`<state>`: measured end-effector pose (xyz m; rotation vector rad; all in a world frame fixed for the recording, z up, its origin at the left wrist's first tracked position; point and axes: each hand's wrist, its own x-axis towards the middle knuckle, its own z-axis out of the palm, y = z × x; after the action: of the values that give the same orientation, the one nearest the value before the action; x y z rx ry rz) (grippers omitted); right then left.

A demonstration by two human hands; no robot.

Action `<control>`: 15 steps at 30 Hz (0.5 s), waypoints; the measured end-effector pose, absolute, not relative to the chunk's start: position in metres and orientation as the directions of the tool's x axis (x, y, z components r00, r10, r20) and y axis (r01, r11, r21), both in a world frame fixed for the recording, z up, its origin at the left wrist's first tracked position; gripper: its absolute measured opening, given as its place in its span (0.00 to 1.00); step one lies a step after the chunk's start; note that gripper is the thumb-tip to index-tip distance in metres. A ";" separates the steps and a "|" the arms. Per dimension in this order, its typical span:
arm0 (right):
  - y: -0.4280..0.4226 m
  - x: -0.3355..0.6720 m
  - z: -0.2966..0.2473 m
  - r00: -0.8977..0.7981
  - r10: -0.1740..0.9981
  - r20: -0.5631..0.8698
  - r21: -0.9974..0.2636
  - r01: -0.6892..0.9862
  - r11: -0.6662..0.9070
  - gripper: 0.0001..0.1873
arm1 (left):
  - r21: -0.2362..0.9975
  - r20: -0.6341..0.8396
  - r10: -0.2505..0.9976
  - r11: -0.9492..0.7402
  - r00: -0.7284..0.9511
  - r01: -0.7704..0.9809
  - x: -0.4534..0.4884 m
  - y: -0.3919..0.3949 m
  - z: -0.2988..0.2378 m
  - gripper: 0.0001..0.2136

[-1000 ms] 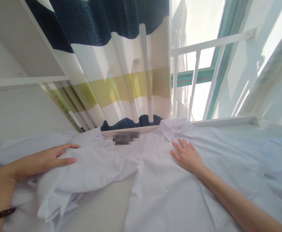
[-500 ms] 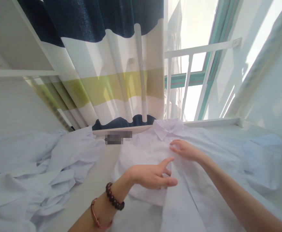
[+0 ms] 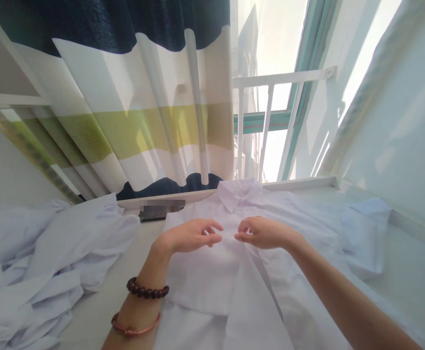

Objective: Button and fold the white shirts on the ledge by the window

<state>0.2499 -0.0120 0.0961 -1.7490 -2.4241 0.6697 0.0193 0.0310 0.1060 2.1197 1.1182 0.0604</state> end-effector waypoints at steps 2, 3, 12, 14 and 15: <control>-0.014 0.249 0.097 -0.343 0.916 -0.207 -0.381 0.891 0.248 0.24 | 0.630 -0.253 0.725 -0.379 0.640 0.678 0.022 0.025 0.108 0.23; -0.016 0.247 0.097 -0.335 0.915 -0.226 -0.375 0.896 0.236 0.25 | 0.618 -0.220 0.746 -0.392 0.628 0.682 0.020 0.024 0.111 0.22; -0.054 0.213 0.103 -0.501 0.789 -0.356 -0.370 0.851 0.373 0.22 | 0.198 -0.189 0.936 -0.258 0.295 0.946 -0.063 0.054 0.108 0.20; -0.056 0.211 0.103 -0.496 0.766 -0.409 -0.327 0.863 0.384 0.23 | 0.213 -0.233 0.945 -0.183 0.232 0.960 -0.073 0.053 0.103 0.24; -0.055 0.211 0.101 -0.494 0.767 -0.410 -0.309 0.866 0.393 0.24 | 0.228 -0.236 0.949 -0.157 0.211 0.961 -0.074 0.052 0.101 0.27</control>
<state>0.2106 -0.0550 0.1014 -1.6562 -2.7841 0.8278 -0.0744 0.0524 0.1011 2.1666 1.7885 -0.0529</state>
